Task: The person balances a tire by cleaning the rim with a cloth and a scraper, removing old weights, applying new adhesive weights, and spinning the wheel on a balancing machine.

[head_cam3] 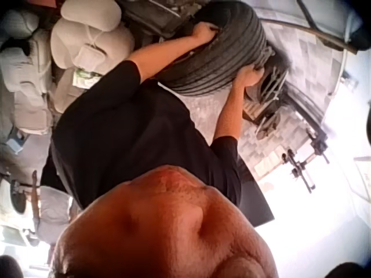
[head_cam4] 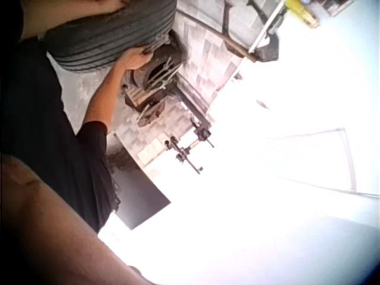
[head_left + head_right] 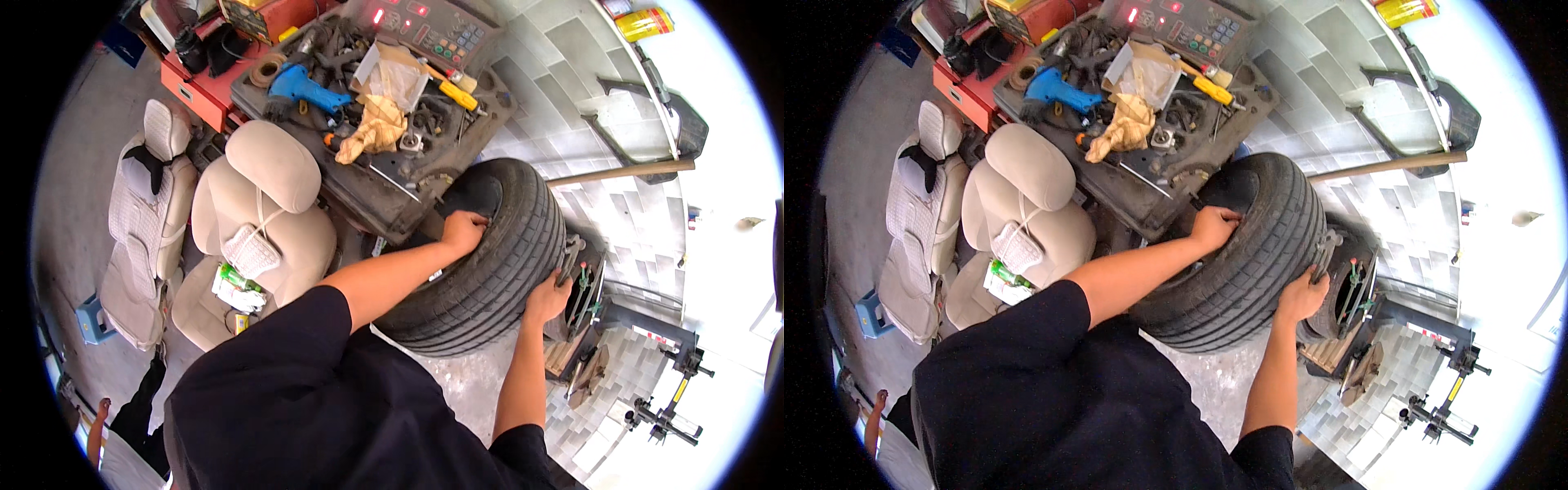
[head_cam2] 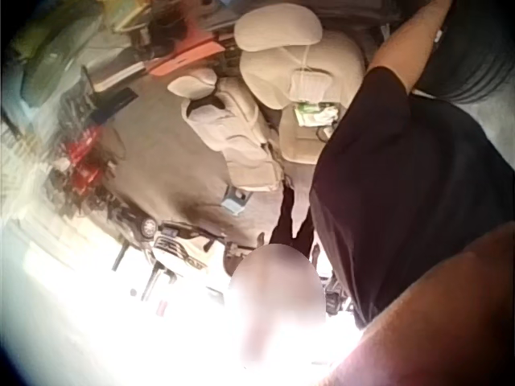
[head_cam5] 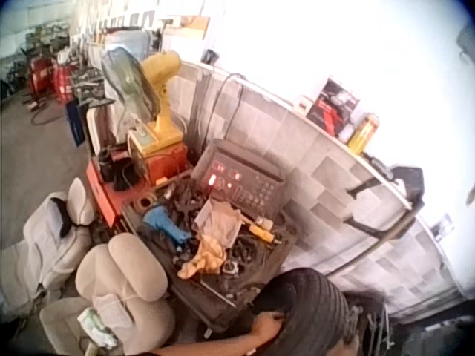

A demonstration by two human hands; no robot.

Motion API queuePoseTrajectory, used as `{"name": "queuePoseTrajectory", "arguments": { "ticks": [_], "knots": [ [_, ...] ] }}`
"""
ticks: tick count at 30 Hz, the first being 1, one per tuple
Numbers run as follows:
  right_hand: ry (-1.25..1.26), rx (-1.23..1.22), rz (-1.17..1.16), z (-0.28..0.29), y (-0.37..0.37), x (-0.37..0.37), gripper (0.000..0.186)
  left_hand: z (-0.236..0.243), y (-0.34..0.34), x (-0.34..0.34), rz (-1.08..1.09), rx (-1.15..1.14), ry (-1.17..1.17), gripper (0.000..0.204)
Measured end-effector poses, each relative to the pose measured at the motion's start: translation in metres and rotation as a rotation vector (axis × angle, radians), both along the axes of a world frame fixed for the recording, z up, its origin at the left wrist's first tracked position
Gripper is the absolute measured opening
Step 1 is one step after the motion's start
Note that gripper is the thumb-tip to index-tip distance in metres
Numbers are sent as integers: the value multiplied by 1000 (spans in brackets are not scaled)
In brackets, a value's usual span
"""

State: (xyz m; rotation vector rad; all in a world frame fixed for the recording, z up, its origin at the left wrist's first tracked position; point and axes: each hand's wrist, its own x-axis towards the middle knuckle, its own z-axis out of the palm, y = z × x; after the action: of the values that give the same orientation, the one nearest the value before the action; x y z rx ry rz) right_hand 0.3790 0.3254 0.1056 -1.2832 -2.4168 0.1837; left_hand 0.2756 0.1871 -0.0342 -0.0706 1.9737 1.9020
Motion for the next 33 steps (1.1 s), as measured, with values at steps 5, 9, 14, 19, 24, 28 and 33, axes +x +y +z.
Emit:
{"name": "queuePoseTrajectory", "arguments": {
  "ticks": [5, 9, 14, 19, 24, 28, 33],
  "knots": [
    [-18, 20, -10, 2, 5, 2, 47, 1, 2, 0, -19, 19, -3, 21],
    [-15, -13, -27, 7, -2, -2, 45, 1, 1, -3, -33, 27, -27, 21],
    [32, 19, 41, 5, -1, 1, 41, -5, 3, -2, -11, 0, 41, 22],
    [25, 44, 16, 2, 0, 0, 37, -6, 5, -6, -21, 18, -6, 20],
    [24, 37, 27, 3, 0, 0, 35, 6, 3, -8, -40, -32, -23, 21],
    [45, 38, 28, 3, -3, 0, 34, -9, 2, -9, -89, 12, 8, 22],
    [44, -8, -8, 5, -9, -2, 36, -22, -1, -15, -148, 123, -20, 21]
  ]
}}
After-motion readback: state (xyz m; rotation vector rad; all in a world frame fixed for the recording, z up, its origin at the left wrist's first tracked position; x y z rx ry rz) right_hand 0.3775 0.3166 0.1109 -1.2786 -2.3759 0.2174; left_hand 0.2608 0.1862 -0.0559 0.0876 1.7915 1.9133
